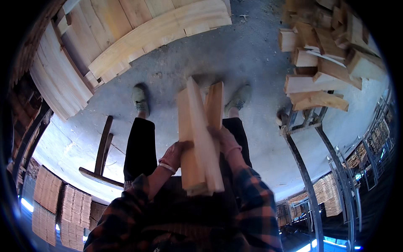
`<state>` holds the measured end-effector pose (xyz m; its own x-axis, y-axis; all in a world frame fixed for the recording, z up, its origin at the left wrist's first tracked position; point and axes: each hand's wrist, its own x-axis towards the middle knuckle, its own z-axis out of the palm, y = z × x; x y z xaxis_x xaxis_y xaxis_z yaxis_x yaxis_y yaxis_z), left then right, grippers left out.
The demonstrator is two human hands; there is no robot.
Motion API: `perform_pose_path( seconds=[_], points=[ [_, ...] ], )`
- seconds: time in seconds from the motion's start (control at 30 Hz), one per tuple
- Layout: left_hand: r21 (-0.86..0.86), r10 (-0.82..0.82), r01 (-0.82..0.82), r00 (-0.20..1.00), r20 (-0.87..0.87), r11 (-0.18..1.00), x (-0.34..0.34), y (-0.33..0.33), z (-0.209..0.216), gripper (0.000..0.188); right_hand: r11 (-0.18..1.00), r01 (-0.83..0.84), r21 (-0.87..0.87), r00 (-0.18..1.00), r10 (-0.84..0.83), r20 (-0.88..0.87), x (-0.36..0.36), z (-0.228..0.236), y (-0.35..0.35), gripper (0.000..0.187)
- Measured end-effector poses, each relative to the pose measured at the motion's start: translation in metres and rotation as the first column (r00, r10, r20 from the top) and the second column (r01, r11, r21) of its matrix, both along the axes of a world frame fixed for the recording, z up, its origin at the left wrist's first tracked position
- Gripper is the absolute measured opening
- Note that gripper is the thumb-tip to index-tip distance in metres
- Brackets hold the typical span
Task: The person repeatedly picks up wooden planks from a nearby pile and places them onto a growing stack on a workbench. The person wears gloves and handles the planks one by one, aligning them as they build the stack.
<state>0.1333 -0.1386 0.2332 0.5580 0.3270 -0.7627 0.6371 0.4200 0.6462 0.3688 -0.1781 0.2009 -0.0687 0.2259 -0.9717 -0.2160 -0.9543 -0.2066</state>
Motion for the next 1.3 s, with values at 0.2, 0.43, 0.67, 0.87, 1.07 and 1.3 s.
perform_pose_path(
  seconds=[0.2, 0.43, 0.67, 0.87, 1.07, 1.3],
  points=[
    [-0.456, 0.547, -0.601, 0.795, -0.261, 0.656, 0.010, 0.011, -0.016, 0.050, 0.900, 0.378, -0.217, 0.918, -0.395, -0.041, -0.027, -0.043, -0.034, 0.048],
    [-0.273, 0.331, -0.509, 0.800, -0.500, 0.816, 0.053, 0.004, 0.021, 0.080, 0.967, -0.073, 0.246, 0.949, -0.009, 0.314, -0.026, 0.000, -0.092, 0.029],
    [-0.038, 0.375, -0.383, 0.917, -0.134, 0.923, 0.057, 0.039, 0.077, 0.116, 0.741, 0.662, 0.108, 0.741, -0.670, 0.053, -0.002, 0.105, 0.014, 0.043],
    [-0.132, 0.738, -0.727, 0.658, 0.150, 0.674, 0.020, 0.125, 0.074, 0.100, 0.738, 0.442, 0.510, 0.859, -0.512, -0.004, -0.032, 0.129, 0.159, 0.059],
    [-0.029, 0.871, -0.891, 0.436, 0.224, 0.453, -0.075, 0.269, 0.025, 0.092, 0.646, -0.302, 0.701, 0.904, -0.039, 0.425, -0.102, 0.088, 0.347, 0.066],
    [0.609, 0.583, -0.259, 0.694, -0.423, 0.750, -0.135, 0.342, -0.074, 0.094, 0.579, -0.786, 0.215, 0.373, 0.169, 0.912, -0.118, -0.036, 0.439, 0.090]
  ],
)
